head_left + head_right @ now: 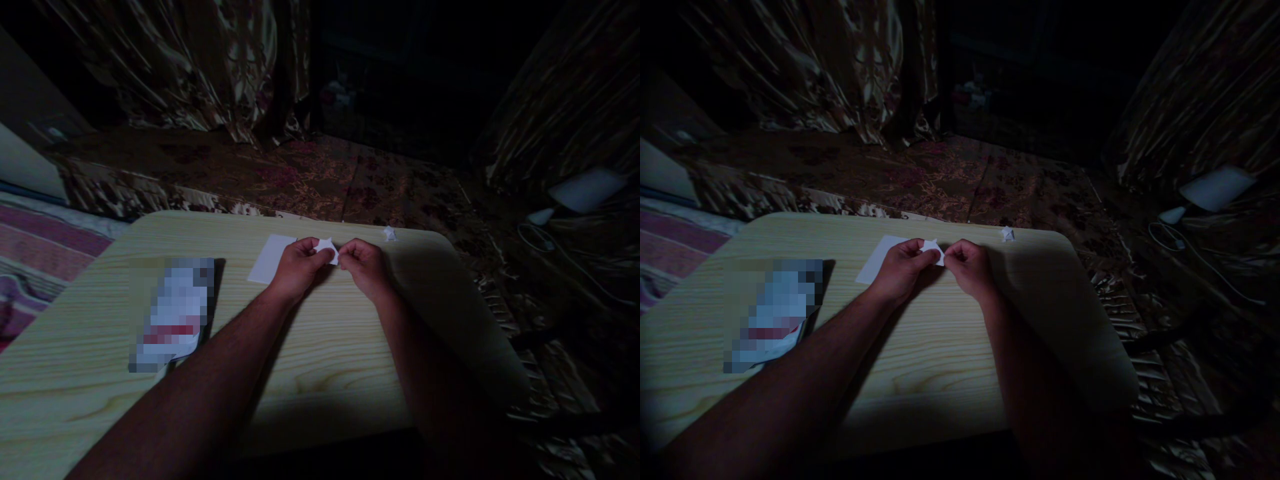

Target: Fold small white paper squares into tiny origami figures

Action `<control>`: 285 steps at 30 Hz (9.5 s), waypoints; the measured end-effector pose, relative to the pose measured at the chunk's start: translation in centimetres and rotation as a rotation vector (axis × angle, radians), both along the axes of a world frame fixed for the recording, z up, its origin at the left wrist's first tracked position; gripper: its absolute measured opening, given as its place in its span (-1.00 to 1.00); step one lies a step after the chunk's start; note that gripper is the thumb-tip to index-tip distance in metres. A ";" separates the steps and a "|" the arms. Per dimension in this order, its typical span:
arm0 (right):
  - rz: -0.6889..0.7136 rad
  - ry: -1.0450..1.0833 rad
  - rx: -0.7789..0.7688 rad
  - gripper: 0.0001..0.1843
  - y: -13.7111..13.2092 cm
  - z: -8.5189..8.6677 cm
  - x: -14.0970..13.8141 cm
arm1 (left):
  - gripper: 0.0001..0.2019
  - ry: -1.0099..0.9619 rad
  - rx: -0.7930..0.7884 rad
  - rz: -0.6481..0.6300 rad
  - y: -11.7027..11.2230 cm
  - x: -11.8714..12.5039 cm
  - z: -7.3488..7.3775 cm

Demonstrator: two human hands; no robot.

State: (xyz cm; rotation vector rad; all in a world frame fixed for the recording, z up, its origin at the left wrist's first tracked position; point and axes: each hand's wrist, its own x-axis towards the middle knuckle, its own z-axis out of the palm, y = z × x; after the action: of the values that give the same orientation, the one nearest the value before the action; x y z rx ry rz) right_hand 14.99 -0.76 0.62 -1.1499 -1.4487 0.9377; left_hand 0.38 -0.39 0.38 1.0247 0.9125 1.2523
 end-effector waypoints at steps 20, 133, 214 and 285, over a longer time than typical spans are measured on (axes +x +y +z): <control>-0.023 0.061 -0.093 -0.90 -0.1 0.2 -0.4 | -0.75 0.002 0.002 0.013 0.2 -0.1 0.1; -0.177 0.108 -0.036 -0.91 -0.4 -0.1 -1.6 | -0.88 0.278 0.166 -0.002 -0.3 0.2 -0.9; 0.023 0.140 -0.009 -0.88 0.0 0.0 0.1 | -0.93 0.029 0.141 0.064 0.5 -0.1 -0.6; -0.016 0.182 -0.073 -0.83 0.1 -0.2 -0.6 | -0.71 -0.020 0.016 -0.017 0.1 0.1 -0.2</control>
State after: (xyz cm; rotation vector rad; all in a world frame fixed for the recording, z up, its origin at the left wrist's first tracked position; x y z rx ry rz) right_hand 14.42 -0.67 0.39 -1.0972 -1.2659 1.0640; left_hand 0.45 -0.29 0.19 1.0289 0.8776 1.2560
